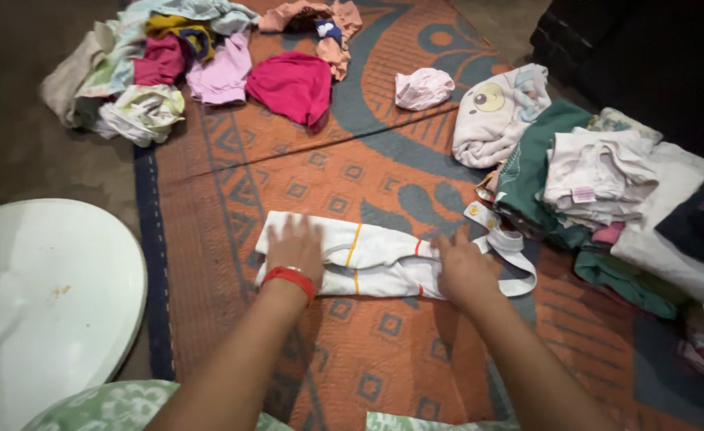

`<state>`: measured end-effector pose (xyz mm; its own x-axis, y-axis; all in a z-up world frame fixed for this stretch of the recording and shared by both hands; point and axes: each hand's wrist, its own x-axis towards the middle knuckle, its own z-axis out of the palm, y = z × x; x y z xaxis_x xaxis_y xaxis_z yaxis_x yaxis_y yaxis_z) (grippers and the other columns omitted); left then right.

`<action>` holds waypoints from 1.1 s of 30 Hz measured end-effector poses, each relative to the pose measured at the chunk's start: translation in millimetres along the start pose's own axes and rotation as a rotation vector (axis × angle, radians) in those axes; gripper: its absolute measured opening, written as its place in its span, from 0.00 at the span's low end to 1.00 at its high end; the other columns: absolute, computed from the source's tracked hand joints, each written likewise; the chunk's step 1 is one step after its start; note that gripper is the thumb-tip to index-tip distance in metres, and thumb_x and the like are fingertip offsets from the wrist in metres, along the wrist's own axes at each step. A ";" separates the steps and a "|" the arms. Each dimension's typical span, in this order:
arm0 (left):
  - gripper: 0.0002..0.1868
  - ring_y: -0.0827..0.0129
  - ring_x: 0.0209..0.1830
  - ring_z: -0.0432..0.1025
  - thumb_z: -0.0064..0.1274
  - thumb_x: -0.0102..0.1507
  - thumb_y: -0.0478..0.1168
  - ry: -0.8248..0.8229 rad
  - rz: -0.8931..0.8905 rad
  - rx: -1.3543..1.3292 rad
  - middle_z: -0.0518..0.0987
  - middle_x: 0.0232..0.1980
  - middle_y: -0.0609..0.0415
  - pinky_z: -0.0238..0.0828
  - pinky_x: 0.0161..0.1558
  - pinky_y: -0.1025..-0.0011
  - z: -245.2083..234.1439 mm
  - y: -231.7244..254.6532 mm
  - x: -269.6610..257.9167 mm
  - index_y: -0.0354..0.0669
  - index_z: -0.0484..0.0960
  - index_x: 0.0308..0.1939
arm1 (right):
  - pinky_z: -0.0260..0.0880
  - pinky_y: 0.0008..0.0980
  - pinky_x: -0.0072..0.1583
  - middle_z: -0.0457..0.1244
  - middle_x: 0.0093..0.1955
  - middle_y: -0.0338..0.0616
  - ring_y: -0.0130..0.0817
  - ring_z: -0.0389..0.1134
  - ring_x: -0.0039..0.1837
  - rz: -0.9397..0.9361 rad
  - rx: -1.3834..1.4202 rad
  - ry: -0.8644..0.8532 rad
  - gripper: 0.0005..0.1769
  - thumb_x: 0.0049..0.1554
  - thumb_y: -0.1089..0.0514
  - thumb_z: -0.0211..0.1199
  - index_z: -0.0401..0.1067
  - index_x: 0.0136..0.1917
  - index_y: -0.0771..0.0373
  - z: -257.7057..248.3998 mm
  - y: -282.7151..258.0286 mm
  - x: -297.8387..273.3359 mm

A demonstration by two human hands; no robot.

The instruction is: The person folds several items of clothing by hand, including a white infant bodysuit, a pink shirt, and white infant pants, placing each folded item onto a stack.

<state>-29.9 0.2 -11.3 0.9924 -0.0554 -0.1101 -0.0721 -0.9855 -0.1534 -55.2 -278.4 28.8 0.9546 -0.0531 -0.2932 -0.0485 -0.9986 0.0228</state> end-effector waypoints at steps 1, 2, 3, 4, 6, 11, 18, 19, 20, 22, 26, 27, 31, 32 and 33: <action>0.32 0.53 0.81 0.44 0.45 0.66 0.54 -0.003 0.152 -0.082 0.51 0.81 0.51 0.45 0.71 0.40 -4.4 6.4 0.8 0.53 0.62 0.74 | 0.66 0.56 0.64 0.57 0.69 0.45 0.46 0.64 0.69 -0.010 0.034 0.013 0.31 0.51 0.62 0.63 0.65 0.67 0.45 5.0 0.1 -1.0; 0.38 0.55 0.83 0.43 0.47 0.65 0.60 -0.005 0.303 -0.163 0.48 0.84 0.52 0.41 0.75 0.41 -9.2 12.8 -0.1 0.56 0.58 0.77 | 0.64 0.59 0.65 0.57 0.70 0.46 0.47 0.63 0.69 -0.019 0.069 0.026 0.34 0.52 0.62 0.62 0.61 0.71 0.48 10.1 2.0 -0.9; 0.38 0.55 0.83 0.43 0.47 0.65 0.60 -0.006 0.311 -0.163 0.48 0.84 0.52 0.41 0.75 0.41 -13.1 18.4 -2.3 0.56 0.58 0.77 | 0.64 0.59 0.65 0.57 0.70 0.46 0.47 0.63 0.69 -0.012 0.070 0.024 0.34 0.52 0.62 0.62 0.61 0.71 0.48 13.5 5.8 2.6; 0.42 0.54 0.83 0.39 0.47 0.64 0.64 -0.083 0.372 -0.160 0.44 0.84 0.51 0.39 0.75 0.41 -14.9 23.9 -5.5 0.57 0.54 0.78 | 0.55 0.65 0.66 0.55 0.71 0.49 0.49 0.59 0.73 -0.086 0.027 0.090 0.39 0.47 0.63 0.63 0.61 0.72 0.51 16.0 10.7 7.8; 0.47 0.53 0.83 0.36 0.48 0.62 0.68 -0.164 0.433 -0.156 0.40 0.83 0.49 0.36 0.75 0.42 -10.4 27.9 -9.7 0.58 0.49 0.79 | 0.47 0.70 0.67 0.54 0.73 0.51 0.50 0.54 0.77 -0.161 -0.015 0.150 0.44 0.42 0.64 0.65 0.60 0.72 0.53 20.9 21.6 14.8; 0.43 0.54 0.84 0.34 0.41 0.64 0.69 -0.162 0.341 -0.168 0.37 0.85 0.54 0.34 0.75 0.41 25.5 14.9 5.3 0.70 0.46 0.80 | 0.46 0.71 0.74 0.62 0.65 0.46 0.47 0.61 0.71 0.032 0.025 0.135 0.39 0.50 0.50 0.67 0.61 0.72 0.57 26.0 34.6 26.9; 0.40 0.52 0.84 0.34 0.34 0.67 0.69 -0.172 0.083 -0.139 0.38 0.85 0.54 0.31 0.75 0.40 45.4 -21.4 39.1 0.73 0.43 0.80 | 0.44 0.73 0.73 0.61 0.69 0.45 0.45 0.59 0.74 0.071 0.029 0.025 0.44 0.46 0.29 0.73 0.68 0.66 0.55 -12.8 20.8 25.1; 0.40 0.51 0.84 0.34 0.35 0.66 0.70 -0.174 0.040 -0.148 0.37 0.85 0.54 0.31 0.75 0.39 44.5 -28.6 39.9 0.74 0.43 0.80 | 0.53 0.63 0.72 0.62 0.67 0.47 0.47 0.61 0.72 0.042 0.064 -0.062 0.50 0.39 0.29 0.76 0.68 0.67 0.55 -21.8 22.8 24.9; 0.41 0.51 0.84 0.34 0.35 0.66 0.71 -0.176 -0.004 -0.158 0.37 0.85 0.53 0.31 0.75 0.39 43.2 -33.2 41.0 0.75 0.43 0.80 | 0.62 0.52 0.70 0.64 0.66 0.49 0.49 0.62 0.70 0.012 0.099 -0.149 0.56 0.33 0.29 0.80 0.67 0.68 0.55 -28.6 25.3 25.5; 0.41 0.50 0.84 0.34 0.35 0.66 0.70 -0.180 -0.012 -0.142 0.37 0.85 0.53 0.31 0.74 0.38 40.9 -32.1 40.7 0.74 0.42 0.80 | 0.66 0.47 0.69 0.67 0.64 0.48 0.47 0.67 0.68 0.069 0.017 -0.263 0.49 0.32 0.32 0.80 0.73 0.63 0.53 -33.0 31.8 30.6; 0.43 0.50 0.84 0.33 0.36 0.66 0.70 -0.252 -0.032 -0.101 0.34 0.85 0.54 0.29 0.73 0.34 36.5 -26.9 44.8 0.75 0.39 0.81 | 0.74 0.42 0.62 0.71 0.59 0.52 0.46 0.74 0.61 0.212 -0.116 -0.377 0.33 0.41 0.36 0.76 0.81 0.53 0.57 -6.4 67.5 66.0; 0.43 0.50 0.84 0.33 0.36 0.66 0.70 -0.252 -0.031 -0.102 0.34 0.85 0.54 0.29 0.73 0.34 35.4 -26.1 46.2 0.75 0.39 0.81 | 0.74 0.42 0.62 0.71 0.59 0.52 0.46 0.74 0.61 0.213 -0.116 -0.378 0.33 0.41 0.36 0.76 0.81 0.53 0.57 2.2 84.8 75.3; 0.42 0.50 0.84 0.31 0.35 0.66 0.70 -0.297 -0.044 -0.127 0.33 0.85 0.53 0.27 0.73 0.34 32.1 -25.2 45.9 0.75 0.38 0.81 | 0.76 0.46 0.52 0.77 0.47 0.54 0.49 0.77 0.48 0.396 0.373 -0.368 0.27 0.42 0.43 0.73 0.86 0.46 0.66 7.8 165.3 91.7; 0.42 0.49 0.84 0.31 0.36 0.67 0.70 -0.298 -0.045 -0.127 0.33 0.86 0.53 0.26 0.73 0.34 31.8 -25.1 45.7 0.75 0.38 0.81 | 0.71 0.47 0.50 0.75 0.46 0.56 0.49 0.74 0.45 0.450 0.401 -0.378 0.24 0.43 0.44 0.73 0.84 0.46 0.64 0.4 184.4 88.6; 0.42 0.49 0.84 0.31 0.36 0.67 0.70 -0.298 -0.045 -0.127 0.33 0.86 0.53 0.26 0.73 0.34 31.7 -24.7 46.0 0.75 0.38 0.81 | 0.67 0.47 0.47 0.74 0.45 0.58 0.48 0.72 0.41 0.508 0.429 -0.389 0.21 0.45 0.45 0.72 0.82 0.46 0.62 -10.0 202.2 82.1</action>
<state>14.4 27.0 -43.7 0.9200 0.0191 -0.3913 0.0025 -0.9991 -0.0429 16.4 -484.6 18.9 0.6165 -0.4252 -0.6627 -0.6384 -0.7625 -0.1047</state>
